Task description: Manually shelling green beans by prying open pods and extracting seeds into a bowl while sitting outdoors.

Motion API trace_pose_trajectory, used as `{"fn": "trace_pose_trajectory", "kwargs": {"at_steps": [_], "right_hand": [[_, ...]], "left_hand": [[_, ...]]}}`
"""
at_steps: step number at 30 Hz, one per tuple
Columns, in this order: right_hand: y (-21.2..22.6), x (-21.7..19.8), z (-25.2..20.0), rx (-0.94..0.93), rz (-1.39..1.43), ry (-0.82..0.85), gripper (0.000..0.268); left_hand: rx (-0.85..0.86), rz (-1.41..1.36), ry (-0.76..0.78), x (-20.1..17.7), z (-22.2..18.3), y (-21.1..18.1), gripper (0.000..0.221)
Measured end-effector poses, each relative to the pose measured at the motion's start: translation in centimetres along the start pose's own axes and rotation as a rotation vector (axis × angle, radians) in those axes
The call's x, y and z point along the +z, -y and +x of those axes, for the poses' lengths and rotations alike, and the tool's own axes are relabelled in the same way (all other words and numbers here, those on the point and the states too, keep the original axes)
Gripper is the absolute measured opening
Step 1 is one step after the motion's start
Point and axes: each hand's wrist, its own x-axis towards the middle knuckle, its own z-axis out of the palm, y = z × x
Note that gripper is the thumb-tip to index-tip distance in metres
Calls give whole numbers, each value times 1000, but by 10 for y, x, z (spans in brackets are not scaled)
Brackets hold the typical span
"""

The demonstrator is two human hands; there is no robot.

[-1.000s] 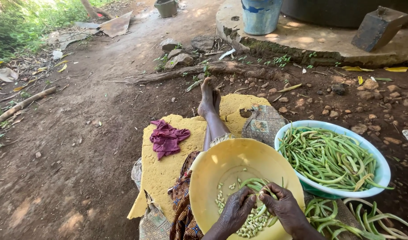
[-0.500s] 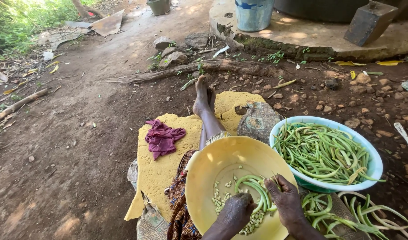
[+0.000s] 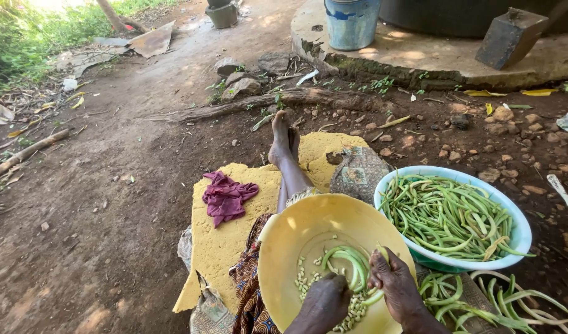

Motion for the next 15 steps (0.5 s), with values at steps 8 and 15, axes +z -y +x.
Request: {"fn": "trace_pose_trajectory", "kwargs": {"at_steps": [8, 15], "right_hand": [[6, 2, 5, 260, -5, -2, 28], [1, -3, 9, 406, 162, 53, 19]], "left_hand": [[-132, -641, -284, -24, -3, -14, 5], [54, -450, -221, -34, -3, -24, 8]]}}
